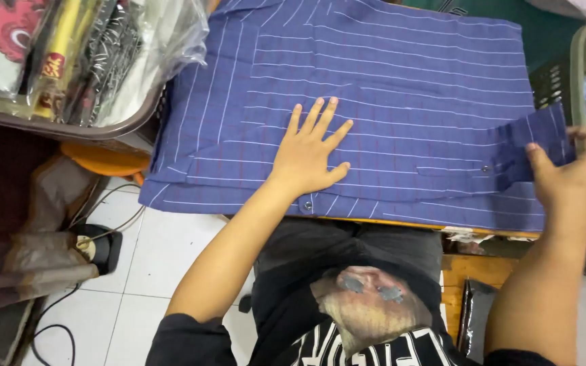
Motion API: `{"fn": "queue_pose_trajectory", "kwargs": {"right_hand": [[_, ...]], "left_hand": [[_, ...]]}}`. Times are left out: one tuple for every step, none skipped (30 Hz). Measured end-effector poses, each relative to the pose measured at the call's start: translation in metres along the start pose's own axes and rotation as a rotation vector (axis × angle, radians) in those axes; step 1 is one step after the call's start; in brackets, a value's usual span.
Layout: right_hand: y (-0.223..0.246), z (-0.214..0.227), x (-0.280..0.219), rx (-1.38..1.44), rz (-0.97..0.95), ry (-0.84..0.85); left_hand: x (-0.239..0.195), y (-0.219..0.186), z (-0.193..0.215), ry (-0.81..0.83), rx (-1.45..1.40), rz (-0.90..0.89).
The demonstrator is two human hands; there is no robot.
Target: Folding a blue striped shirt and placing it into a plastic packaging bag
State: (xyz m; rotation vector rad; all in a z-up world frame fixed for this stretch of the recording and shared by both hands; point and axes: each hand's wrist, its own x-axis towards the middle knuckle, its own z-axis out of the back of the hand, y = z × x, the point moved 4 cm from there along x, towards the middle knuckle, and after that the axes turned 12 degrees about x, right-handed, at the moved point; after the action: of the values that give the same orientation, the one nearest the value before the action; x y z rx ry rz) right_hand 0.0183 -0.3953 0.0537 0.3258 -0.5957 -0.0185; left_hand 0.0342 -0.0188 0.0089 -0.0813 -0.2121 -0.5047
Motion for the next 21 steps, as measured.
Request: {"fn": "queue_pose_trajectory", "kwargs": {"right_hand": [[0.033,0.011,0.004,0.002,0.000,-0.003],[0.063,0.018,0.009,0.373,-0.100,0.074],[0.095,0.025,0.013,0.752,-0.193,0.150],[0.120,0.030,0.017,0.754,-0.191,0.141],[0.149,0.033,0.021,0.839,-0.131,0.192],[0.178,0.037,0.025,0.921,-0.070,0.244],[0.197,0.034,0.029,0.924,-0.067,0.230],[0.218,0.030,0.032,0.996,-0.023,0.305],[0.241,0.025,0.034,1.067,0.022,0.388],[0.254,0.017,0.034,1.070,0.024,0.380],[0.271,0.005,0.034,1.108,0.046,0.465],[0.288,-0.005,0.033,1.144,0.069,0.551],[0.295,-0.013,0.030,1.152,0.072,0.549],[0.307,-0.021,0.022,1.277,0.145,0.707],[0.318,-0.029,0.014,1.393,0.213,0.867],[0.320,-0.032,0.012,1.397,0.212,0.863],[0.318,-0.035,0.011,1.308,0.209,0.756],[0.316,-0.038,0.009,1.217,0.205,0.651],[0.310,-0.046,0.005,1.220,0.211,0.656],[0.303,-0.052,0.002,1.040,0.281,0.576],[0.296,-0.058,-0.001,0.861,0.345,0.492]], "left_hand": [[0.000,0.000,0.002,-0.002,0.003,-0.001],[0.000,0.001,0.003,0.020,-0.044,0.001],[0.002,0.001,0.006,0.038,-0.088,-0.001],[0.003,0.003,0.005,0.032,-0.083,-0.006],[0.004,0.007,0.008,-0.033,-0.398,0.041],[0.005,0.012,0.009,-0.097,-0.714,0.086],[0.003,0.012,0.021,-0.101,-0.706,0.075],[0.001,0.014,0.031,-0.127,-1.042,0.090],[-0.004,0.015,0.040,-0.147,-1.379,0.111],[-0.006,0.014,0.044,-0.147,-1.373,0.105],[-0.010,0.016,0.047,-0.173,-1.629,0.143],[-0.013,0.017,0.050,-0.200,-1.884,0.181],[-0.019,0.019,0.057,-0.202,-1.875,0.182],[-0.027,0.025,0.062,-0.287,-1.780,0.339],[-0.035,0.031,0.067,-0.364,-1.681,0.489],[-0.036,0.038,0.057,-0.361,-1.678,0.488],[-0.039,0.047,0.044,-0.366,-1.635,0.610],[-0.044,0.056,0.031,-0.371,-1.588,0.730],[-0.046,0.062,0.022,-0.378,-1.586,0.734],[-0.047,0.068,0.013,-0.391,-1.662,0.753],[-0.049,0.074,0.003,-0.403,-1.736,0.769]]}}
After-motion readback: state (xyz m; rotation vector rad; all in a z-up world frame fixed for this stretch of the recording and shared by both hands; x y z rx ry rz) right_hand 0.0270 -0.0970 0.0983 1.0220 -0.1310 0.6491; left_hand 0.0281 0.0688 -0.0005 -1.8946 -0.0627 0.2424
